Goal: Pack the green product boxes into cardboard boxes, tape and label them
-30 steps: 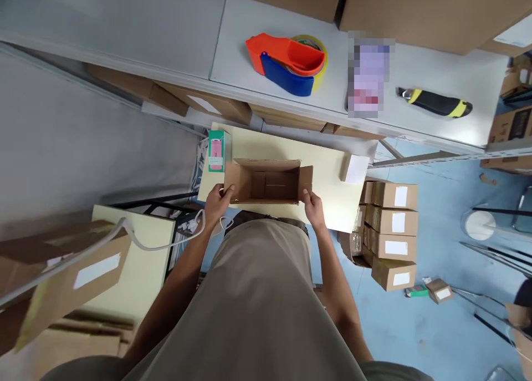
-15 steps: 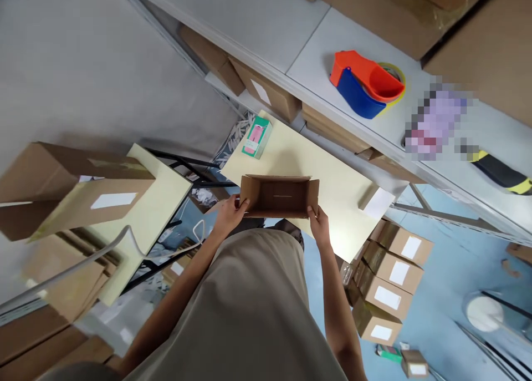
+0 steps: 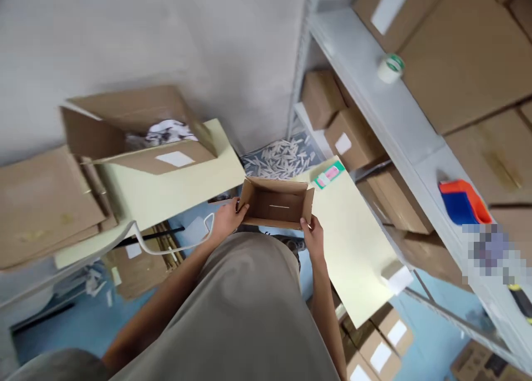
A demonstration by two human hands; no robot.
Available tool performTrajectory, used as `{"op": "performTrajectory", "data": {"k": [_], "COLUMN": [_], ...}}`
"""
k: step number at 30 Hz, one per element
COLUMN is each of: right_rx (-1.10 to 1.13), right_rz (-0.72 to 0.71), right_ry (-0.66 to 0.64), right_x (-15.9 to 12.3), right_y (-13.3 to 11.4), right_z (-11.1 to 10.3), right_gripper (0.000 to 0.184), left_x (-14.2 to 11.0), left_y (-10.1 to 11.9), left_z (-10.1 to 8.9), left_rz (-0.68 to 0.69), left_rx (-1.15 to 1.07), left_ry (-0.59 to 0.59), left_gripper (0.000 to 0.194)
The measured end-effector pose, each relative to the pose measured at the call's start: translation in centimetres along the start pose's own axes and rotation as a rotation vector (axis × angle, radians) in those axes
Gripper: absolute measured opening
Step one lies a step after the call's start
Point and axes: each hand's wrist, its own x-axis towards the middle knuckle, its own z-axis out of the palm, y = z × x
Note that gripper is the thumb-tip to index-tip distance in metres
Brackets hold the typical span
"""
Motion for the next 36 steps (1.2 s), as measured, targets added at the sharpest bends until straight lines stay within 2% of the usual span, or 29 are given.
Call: {"op": "performTrajectory", "data": {"k": [5, 9, 13, 18, 21, 25, 31, 36], "right_rx": [0.054, -0.006, -0.045, -0.096, -0.134, -0.194, -0.268, -0.303], "right_rz": [-0.124, -0.119, -0.133, -0.196, -0.246, -0.266, -0.218, -0.187], "right_ry": [-0.286, -0.415, -0.497, -0.648, -0.681, -0.657, -0.605, -0.553], "right_x": [1.7, 3.2, 4.9, 5.4, 5.5, 5.8, 5.9, 7.0], "right_y": [-5.0, -6.9, -8.1, -9.7, -10.3, -10.1, -9.2, -9.6], "right_z": [11.0, 18.1, 24.2, 30.4, 32.7, 34.0, 33.6, 33.0], "right_gripper": [0.055, 0.061, 0.063, 0.062, 0.06, 0.055, 0.036, 0.037], "left_x": [0.1, -1.2, -2.9, -4.3, -4.3, -3.4, -2.0, 0.0], "left_y": [-8.6, -13.9, -17.3, -20.4, -21.9, -23.3, -23.7, -23.5], "left_z": [-7.9, -12.7, -15.5, -16.9, -16.8, -16.0, -14.8, -15.1], "left_rz": [-0.142, -0.308, -0.458, -0.533, -0.559, -0.568, -0.534, -0.489], "left_rx": [-0.043, -0.062, -0.058, -0.153, -0.188, -0.225, -0.276, -0.292], "left_ry": [0.149, 0.238, 0.295, 0.484, 0.527, 0.466, 0.432, 0.436], "left_gripper": [0.032, 0.031, 0.03, 0.029, 0.031, 0.033, 0.037, 0.04]}}
